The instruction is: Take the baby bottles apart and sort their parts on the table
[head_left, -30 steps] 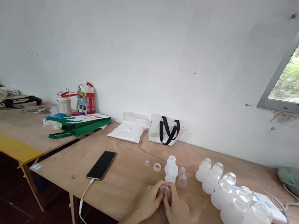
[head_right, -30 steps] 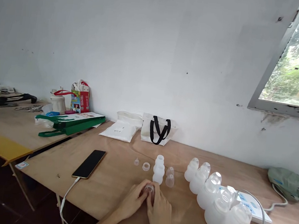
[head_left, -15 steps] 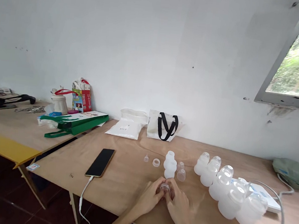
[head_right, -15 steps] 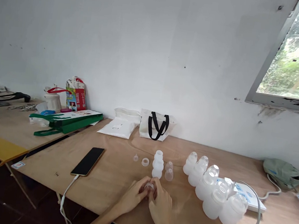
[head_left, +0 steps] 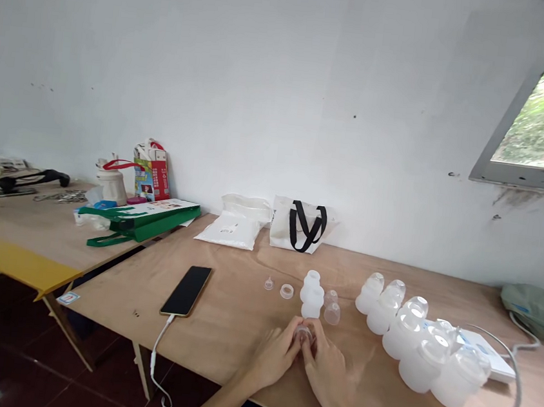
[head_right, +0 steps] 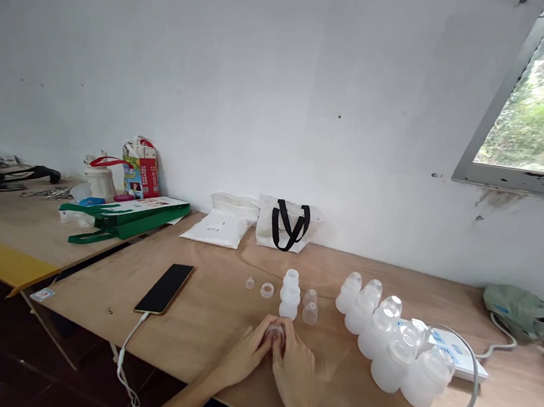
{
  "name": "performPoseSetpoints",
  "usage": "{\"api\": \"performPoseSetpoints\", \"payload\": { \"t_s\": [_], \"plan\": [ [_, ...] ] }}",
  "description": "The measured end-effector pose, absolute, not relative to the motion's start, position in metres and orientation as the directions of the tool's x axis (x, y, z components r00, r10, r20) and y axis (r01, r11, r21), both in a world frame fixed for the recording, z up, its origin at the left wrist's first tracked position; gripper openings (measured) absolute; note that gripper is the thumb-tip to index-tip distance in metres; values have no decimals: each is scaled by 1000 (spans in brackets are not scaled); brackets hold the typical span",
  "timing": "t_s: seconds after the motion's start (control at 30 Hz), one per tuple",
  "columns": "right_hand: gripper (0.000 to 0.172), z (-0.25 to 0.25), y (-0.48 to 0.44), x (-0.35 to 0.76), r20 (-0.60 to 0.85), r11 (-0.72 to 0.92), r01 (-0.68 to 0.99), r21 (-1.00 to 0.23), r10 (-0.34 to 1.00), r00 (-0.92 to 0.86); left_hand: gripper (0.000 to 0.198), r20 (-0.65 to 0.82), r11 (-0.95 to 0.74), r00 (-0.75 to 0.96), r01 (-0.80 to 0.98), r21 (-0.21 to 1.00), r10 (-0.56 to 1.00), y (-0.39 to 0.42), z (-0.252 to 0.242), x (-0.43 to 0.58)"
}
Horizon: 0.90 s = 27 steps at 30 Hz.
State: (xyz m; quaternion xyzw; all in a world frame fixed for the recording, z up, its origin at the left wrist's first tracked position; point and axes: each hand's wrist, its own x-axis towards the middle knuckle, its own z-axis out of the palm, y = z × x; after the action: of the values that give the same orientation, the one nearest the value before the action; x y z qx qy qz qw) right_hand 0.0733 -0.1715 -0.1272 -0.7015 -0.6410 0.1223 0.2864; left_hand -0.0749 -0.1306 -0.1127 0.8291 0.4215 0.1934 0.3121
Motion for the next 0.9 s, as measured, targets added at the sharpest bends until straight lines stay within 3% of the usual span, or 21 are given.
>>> {"api": "performPoseSetpoints", "payload": {
  "t_s": [0.1,0.3,0.47,0.57,0.9],
  "plan": [
    [25,-131,-171,75,231,25,822,-569,964,131,34,65,-423,541,572,702,839,-129,-118,-74],
    [20,-135,-167,80,190,44,698,-715,973,133,39,88,-425,556,513,745,827,-127,-119,-73],
    [33,-134,-166,79,191,131,422,-897,976,102,40,140,-443,575,429,787,806,-128,-111,-74],
    [41,-133,-166,77,216,178,293,-939,971,105,42,159,-434,567,392,811,808,-129,-111,-75],
    [49,-127,-167,77,264,187,320,-929,940,216,49,203,-346,575,150,926,792,-129,-120,-71]
  ]
}}
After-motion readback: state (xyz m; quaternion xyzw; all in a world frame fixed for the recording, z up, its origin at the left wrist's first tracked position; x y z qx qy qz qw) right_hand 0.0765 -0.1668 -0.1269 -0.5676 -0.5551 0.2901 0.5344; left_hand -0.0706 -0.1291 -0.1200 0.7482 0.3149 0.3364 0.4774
